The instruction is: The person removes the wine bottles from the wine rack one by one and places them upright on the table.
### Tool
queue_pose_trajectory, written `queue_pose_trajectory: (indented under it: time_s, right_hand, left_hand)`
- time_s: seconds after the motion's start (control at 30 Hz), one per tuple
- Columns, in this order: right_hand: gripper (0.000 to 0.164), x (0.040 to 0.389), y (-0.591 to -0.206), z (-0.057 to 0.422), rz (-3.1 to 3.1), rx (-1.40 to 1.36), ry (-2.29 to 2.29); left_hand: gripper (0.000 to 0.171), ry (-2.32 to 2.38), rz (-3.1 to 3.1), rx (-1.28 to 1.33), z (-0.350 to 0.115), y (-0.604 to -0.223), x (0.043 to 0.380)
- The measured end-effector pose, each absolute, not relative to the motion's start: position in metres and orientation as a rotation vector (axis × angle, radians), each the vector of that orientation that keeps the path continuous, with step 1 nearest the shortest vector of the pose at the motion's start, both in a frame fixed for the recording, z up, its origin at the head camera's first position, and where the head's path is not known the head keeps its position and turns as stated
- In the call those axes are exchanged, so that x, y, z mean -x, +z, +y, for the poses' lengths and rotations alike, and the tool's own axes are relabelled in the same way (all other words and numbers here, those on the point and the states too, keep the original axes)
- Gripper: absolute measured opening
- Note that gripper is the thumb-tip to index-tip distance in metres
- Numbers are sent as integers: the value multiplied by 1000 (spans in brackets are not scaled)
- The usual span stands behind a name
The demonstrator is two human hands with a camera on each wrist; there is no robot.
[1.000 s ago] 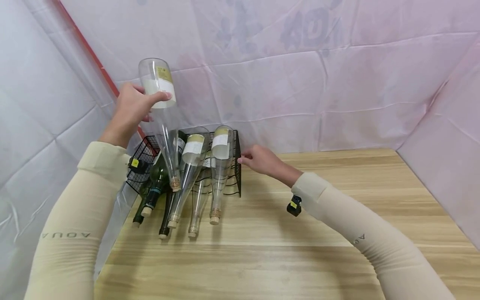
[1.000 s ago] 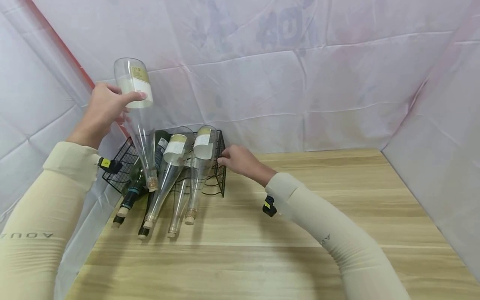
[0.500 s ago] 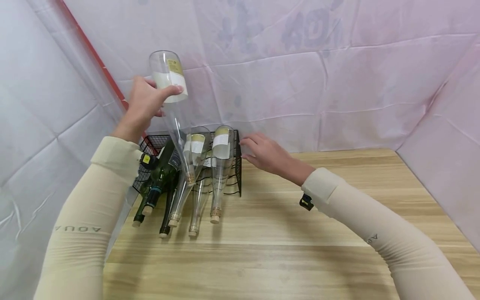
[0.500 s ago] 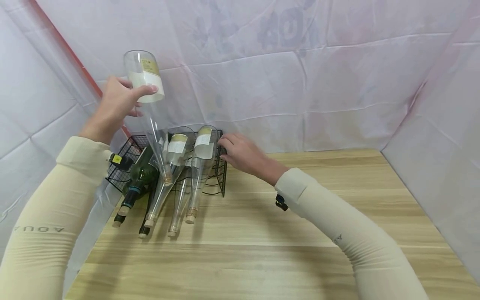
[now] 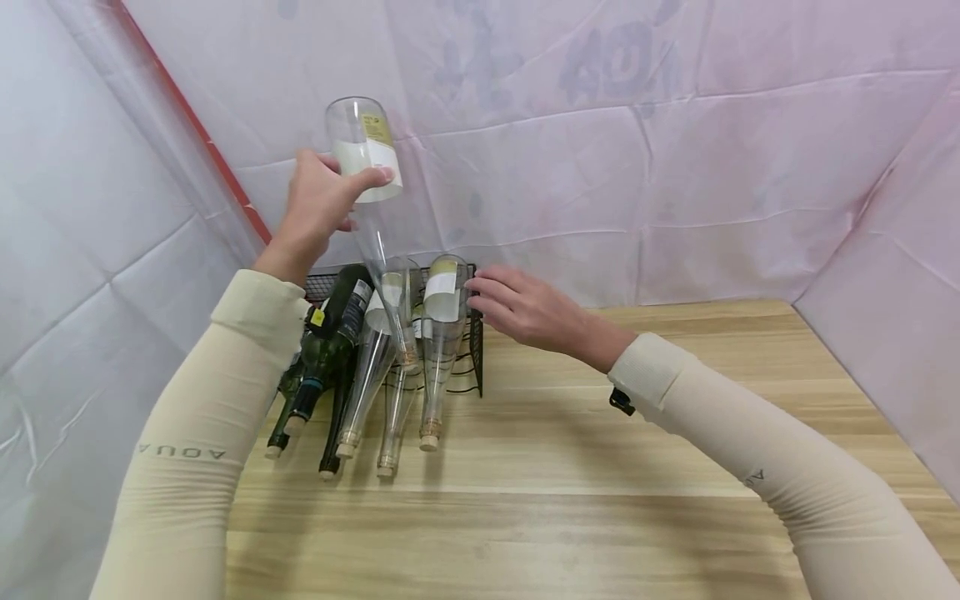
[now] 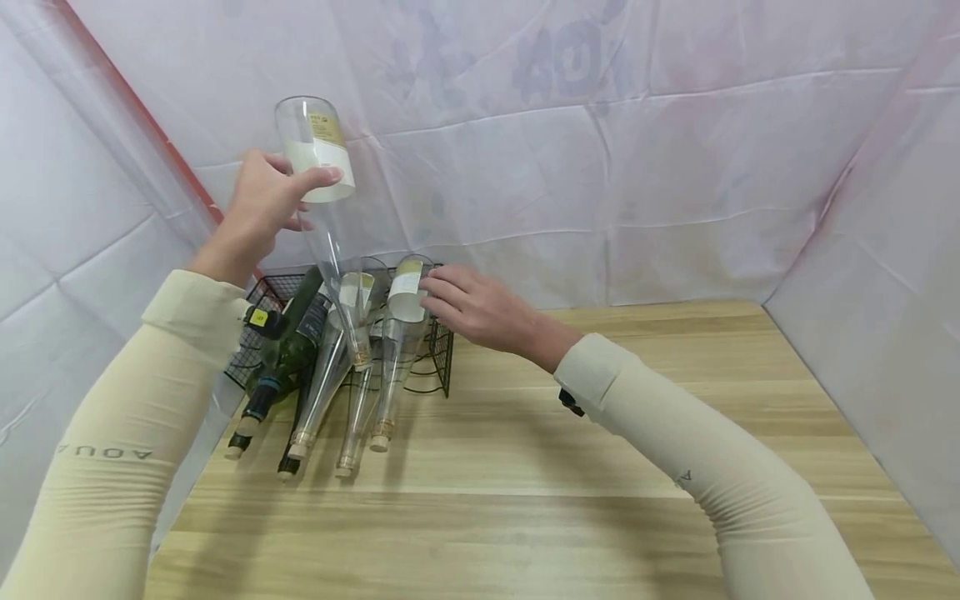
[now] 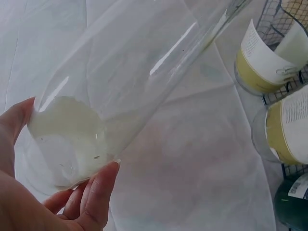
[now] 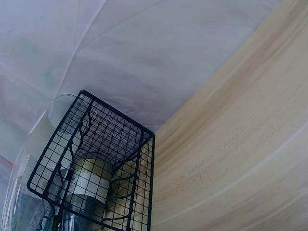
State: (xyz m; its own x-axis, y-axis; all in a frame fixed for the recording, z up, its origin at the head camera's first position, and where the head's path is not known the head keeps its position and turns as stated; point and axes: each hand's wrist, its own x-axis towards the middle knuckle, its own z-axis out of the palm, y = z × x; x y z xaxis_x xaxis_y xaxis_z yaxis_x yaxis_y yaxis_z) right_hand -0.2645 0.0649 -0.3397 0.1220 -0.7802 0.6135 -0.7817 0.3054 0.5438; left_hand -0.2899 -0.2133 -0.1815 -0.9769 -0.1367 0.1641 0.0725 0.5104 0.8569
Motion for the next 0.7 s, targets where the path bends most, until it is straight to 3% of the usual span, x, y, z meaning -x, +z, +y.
queue_pose_trajectory:
  time_s: [0.53, 0.7]
  right_hand:
    - [36, 255, -327, 64, -1501, -1534, -212]
    - [34, 253, -325, 60, -1455, -1539, -268]
  left_hand:
    - [83, -1515, -2510, 78, -170, -183, 293]
    - [65, -1540, -2490, 170, -160, -186, 294]
